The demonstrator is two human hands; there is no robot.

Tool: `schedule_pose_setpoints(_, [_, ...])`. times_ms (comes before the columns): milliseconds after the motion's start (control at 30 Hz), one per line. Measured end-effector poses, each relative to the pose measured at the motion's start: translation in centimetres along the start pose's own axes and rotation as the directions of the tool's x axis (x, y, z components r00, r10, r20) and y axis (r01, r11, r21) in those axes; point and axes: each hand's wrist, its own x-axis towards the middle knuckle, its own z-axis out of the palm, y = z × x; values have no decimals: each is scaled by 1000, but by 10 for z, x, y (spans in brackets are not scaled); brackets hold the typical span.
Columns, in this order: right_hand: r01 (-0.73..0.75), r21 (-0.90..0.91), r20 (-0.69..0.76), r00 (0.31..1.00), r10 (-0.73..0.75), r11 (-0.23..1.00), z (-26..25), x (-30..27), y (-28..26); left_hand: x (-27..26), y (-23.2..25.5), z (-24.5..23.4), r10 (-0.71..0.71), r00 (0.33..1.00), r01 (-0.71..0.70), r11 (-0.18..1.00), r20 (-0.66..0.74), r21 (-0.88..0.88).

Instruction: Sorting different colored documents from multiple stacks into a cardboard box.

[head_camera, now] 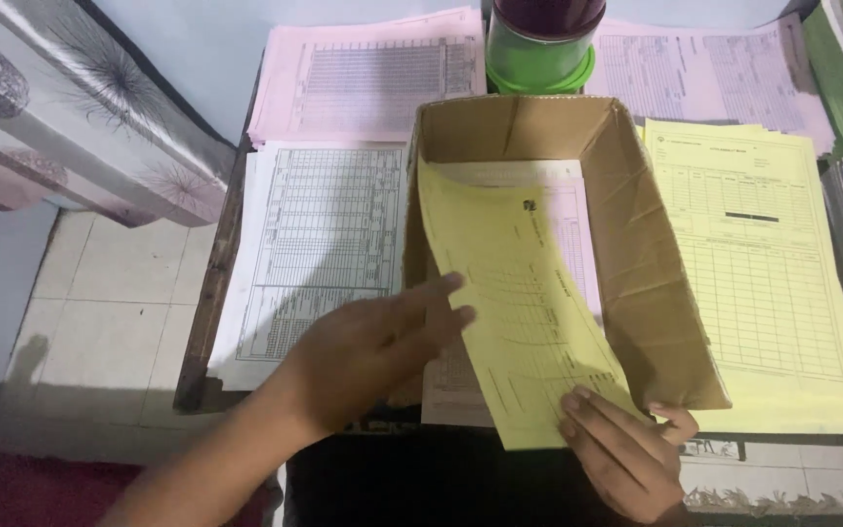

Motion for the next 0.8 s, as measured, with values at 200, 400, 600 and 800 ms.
schedule_pose_setpoints(200, [106,-14,-127,986,-107,994,2,-11,11,51,-76,34,920,391,-739,328,-21,589])
schedule_pose_setpoints(400, [137,-80,-82,986,-143,987,-29,-20,23,28,-70,59,462,880,-462,886,-109,27])
schedule_pose_setpoints(600, [45,-178,290,957,9,983,-103,-54,39,14,-73,91,925,255,-842,355,-280,406])
schedule_pose_setpoints(800, [43,-418,629,734,255,907,-166,-101,87,27,-46,117,936,219,-845,323,-275,425])
